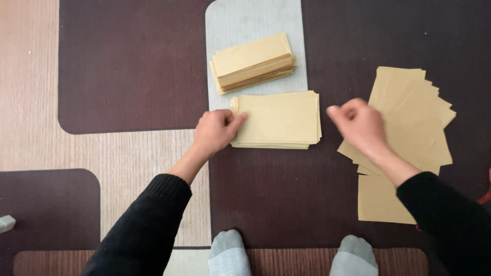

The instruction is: Sorting and stacking small paper bags on a floor mat

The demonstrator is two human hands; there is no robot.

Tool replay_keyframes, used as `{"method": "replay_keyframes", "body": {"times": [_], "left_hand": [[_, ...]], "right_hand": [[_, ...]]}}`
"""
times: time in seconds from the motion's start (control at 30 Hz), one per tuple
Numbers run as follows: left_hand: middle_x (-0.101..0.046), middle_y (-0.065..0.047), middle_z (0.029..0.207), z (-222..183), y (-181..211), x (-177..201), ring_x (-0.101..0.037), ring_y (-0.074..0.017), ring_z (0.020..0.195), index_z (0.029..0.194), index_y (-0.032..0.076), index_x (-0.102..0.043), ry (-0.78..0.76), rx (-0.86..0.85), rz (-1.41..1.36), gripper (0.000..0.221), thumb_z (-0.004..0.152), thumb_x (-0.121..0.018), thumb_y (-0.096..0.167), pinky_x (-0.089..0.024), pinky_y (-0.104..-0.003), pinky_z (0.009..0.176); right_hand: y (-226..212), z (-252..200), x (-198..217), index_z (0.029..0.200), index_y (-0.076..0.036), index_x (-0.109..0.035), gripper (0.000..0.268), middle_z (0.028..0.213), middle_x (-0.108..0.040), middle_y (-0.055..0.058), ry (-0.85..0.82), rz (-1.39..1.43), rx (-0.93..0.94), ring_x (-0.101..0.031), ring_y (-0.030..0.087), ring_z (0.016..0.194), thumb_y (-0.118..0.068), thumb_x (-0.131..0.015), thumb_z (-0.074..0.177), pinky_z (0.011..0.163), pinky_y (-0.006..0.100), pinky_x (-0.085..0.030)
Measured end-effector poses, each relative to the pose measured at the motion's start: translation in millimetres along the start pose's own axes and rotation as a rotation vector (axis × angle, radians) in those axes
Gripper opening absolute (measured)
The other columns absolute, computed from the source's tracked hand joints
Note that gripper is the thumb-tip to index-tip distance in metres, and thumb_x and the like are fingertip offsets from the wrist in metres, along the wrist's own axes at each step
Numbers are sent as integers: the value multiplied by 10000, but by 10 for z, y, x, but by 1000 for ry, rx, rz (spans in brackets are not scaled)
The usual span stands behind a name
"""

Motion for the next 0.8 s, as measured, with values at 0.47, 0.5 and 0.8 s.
{"method": "replay_keyframes", "body": {"times": [0.47, 0.5, 0.8], "left_hand": [[-654, -33, 605, -172, 581, 181, -589, -208, 522, 739, 52, -721, 159, -269, 49, 513, 1091, -762, 423, -536, -369, 573], [-669, -43, 601, -196, 612, 186, -602, -214, 507, 755, 48, -744, 144, -290, 68, 504, 1093, -758, 423, -541, -368, 568], [-731, -24, 674, -317, 1166, 229, -609, -139, 531, 909, 67, -841, 68, -479, -50, 372, 1100, -731, 367, -517, -304, 553]], "right_hand": [[1054, 107, 577, 1573, -101, -639, 728, 1517, -706, 141, -66, -604, 74, -604, 384, 1436, -439, -781, 944, 1173, 586, -457], [1096, 135, 563, 1543, -65, -658, 594, 1491, -735, 127, -2, -602, 165, -642, 374, 1390, -348, -663, 1020, 1151, 557, -464], [-63, 85, 1209, 1082, -6, -809, 335, 1150, -772, 117, -106, -351, 256, -754, 314, 903, -335, -747, 1102, 870, 474, -599]]}}
Point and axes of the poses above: each hand's wrist, its own z-axis towards the middle knuckle, its own x-axis out of the back of the hand, y = z × x, the point moved 2 cm from there along z, towards the middle knuckle
